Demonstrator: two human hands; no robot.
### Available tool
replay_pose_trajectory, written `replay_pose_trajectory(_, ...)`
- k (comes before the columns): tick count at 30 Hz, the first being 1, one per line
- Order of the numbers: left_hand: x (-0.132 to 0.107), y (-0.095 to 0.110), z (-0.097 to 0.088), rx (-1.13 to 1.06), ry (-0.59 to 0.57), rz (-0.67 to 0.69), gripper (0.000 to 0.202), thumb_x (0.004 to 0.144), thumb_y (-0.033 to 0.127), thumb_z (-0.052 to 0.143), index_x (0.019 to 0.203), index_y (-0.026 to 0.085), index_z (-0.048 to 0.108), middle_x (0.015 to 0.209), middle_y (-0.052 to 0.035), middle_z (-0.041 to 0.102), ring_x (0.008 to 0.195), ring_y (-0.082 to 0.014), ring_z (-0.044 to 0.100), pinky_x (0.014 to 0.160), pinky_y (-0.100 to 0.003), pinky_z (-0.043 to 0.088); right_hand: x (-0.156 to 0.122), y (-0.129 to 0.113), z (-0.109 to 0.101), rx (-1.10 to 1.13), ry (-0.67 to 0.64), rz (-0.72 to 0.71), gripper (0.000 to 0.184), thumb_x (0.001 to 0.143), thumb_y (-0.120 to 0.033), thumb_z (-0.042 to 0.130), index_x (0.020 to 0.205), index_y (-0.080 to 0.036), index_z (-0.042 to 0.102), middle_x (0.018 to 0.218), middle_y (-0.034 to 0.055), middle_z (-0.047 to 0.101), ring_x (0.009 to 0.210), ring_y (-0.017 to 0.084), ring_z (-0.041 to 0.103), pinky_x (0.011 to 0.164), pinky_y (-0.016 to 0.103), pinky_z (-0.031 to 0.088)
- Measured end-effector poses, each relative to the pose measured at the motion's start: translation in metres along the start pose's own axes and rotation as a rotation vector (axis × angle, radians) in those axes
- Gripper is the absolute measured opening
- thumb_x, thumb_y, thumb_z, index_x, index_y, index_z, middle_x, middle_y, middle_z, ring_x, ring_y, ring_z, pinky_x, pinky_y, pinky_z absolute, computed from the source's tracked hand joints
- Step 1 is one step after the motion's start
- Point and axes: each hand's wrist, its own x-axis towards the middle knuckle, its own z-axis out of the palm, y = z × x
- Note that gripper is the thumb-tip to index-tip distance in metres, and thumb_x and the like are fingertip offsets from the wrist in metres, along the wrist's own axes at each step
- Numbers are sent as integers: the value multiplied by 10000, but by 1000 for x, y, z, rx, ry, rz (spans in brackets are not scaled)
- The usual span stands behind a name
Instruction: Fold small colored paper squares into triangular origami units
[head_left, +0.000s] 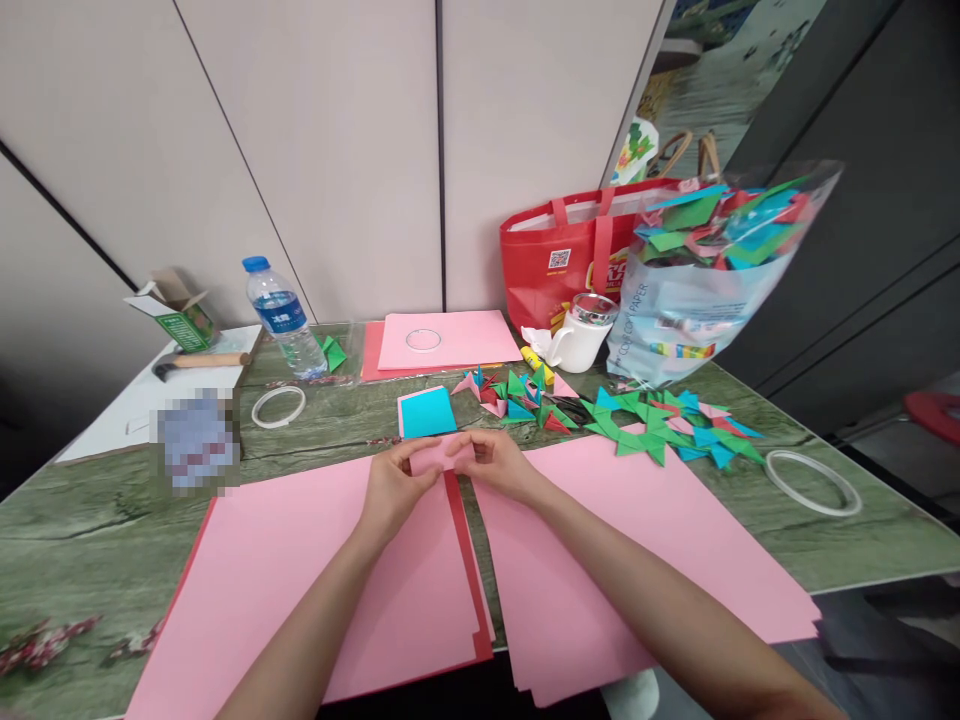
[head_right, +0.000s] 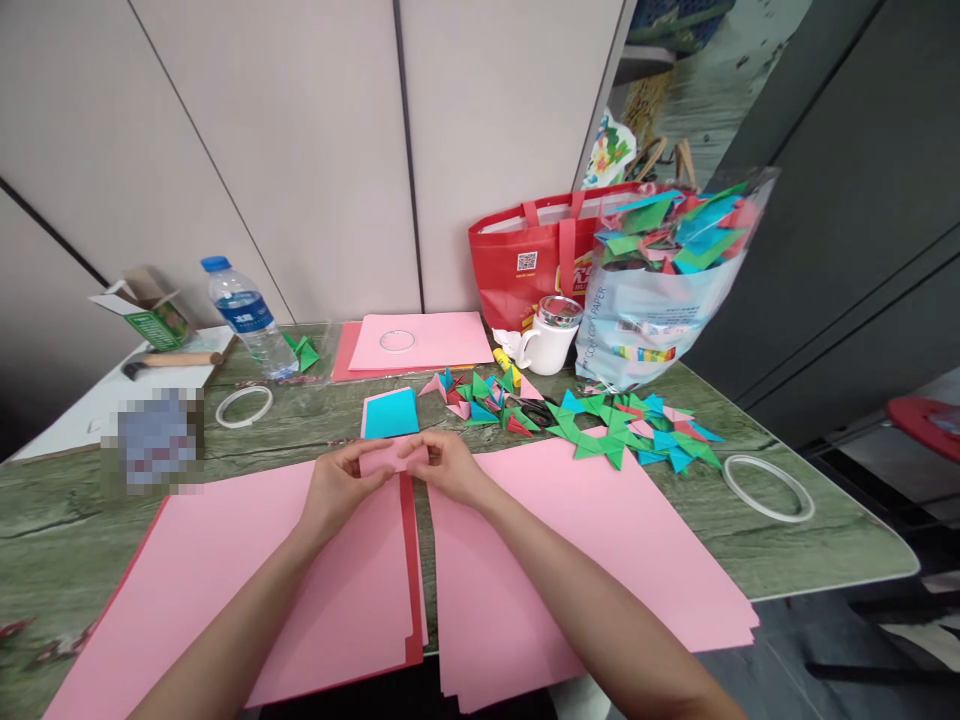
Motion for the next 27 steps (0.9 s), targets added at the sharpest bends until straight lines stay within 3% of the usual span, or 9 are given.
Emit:
replay_pose_trajectory(2, 0, 0, 1, 3, -8, 57, 283, 601, 181, 638, 882, 165, 669, 917, -48, 676, 824, -195, 595, 726, -286, 438, -1, 2, 4, -6, 0, 10, 124, 656, -147, 586, 774, -162, 624, 803, 22, 612, 712, 137, 575, 659, 260, 459)
replay_pose_trajectory(4, -1, 1, 1, 17, -5, 85, 268, 607, 173, 628, 873, 171, 662, 919, -46, 678, 857, -206, 600, 760, -302, 443, -2, 2, 5, -6, 4, 6, 133, 651, -165, 601, 779, -162, 637, 816, 24, 610, 691, 131, 570, 631, 247, 454)
replay_pose_trajectory(8, -1, 3, 1, -3, -41, -18, 319, 602, 141, 598, 917, 166, 645, 881, -34, 680, 680, -179, 619, 590, -272, 476, 0, 0, 1, -9, 13, 0, 162, 623, -148, 601, 776, -157, 653, 844, 31, 608, 719, 137, 571, 626, 238, 442)
replay_pose_trajectory(10, -1, 5, 0, -123, -96, -106, 378, 593, 118, 583, 968, 145, 623, 881, -39, 676, 646, -168, 622, 551, -258, 482, 1, -1, -2, 3, -3, 19, 187, 611, -128, 581, 782, -151, 653, 848, 31, 616, 712, 137, 573, 624, 240, 439)
replay_pose_trajectory(13, 0, 6, -1, -374, -201, -163, 428, 583, 115, 594, 1010, 114, 595, 940, -57, 658, 774, -190, 630, 670, -295, 515, 3, -3, -8, 9, -26, 46, 211, 605, -113, 559, 793, -142, 649, 846, 29, 630, 698, 132, 573, 619, 239, 436)
replay_pose_trajectory(16, 2, 4, -4, -553, -306, -162, 478, 593, 126, 610, 1068, 107, 558, 1008, -85, 638, 888, -220, 609, 794, -374, 495, 4, -5, -12, 12, -26, 54, 217, 612, -119, 561, 809, -148, 646, 858, 27, 640, 712, 133, 577, 630, 243, 444)
replay_pose_trajectory(20, 3, -1, -7, -652, -382, -129, 537, 643, 142, 603, 1167, 144, 486, 1131, -120, 581, 991, -252, 569, 833, -426, 474, 4, -7, -16, 94, -5, 79, 224, 619, -150, 599, 841, -165, 628, 855, 19, 637, 710, 129, 587, 668, 269, 468)
replay_pose_trajectory(24, 5, -1, -7, -697, -351, -92, 569, 659, 147, 618, 1195, 206, 435, 1260, -119, 481, 1044, -256, 543, 844, -422, 471, 5, -6, -18, 206, 13, 81, 374, 607, -182, 650, 969, -185, 557, 758, -7, 627, 625, 116, 588, 639, 282, 487)
replay_pose_trajectory(27, 5, 2, -7, -728, -248, -163, 537, 673, 180, 646, 1168, 183, 436, 1205, -142, 525, 979, -252, 590, 848, -436, 466, 7, -5, -16, 263, 193, 26, 517, 597, -174, 672, 1070, -217, 467, 715, -26, 620, 629, 127, 595, 659, 307, 493)
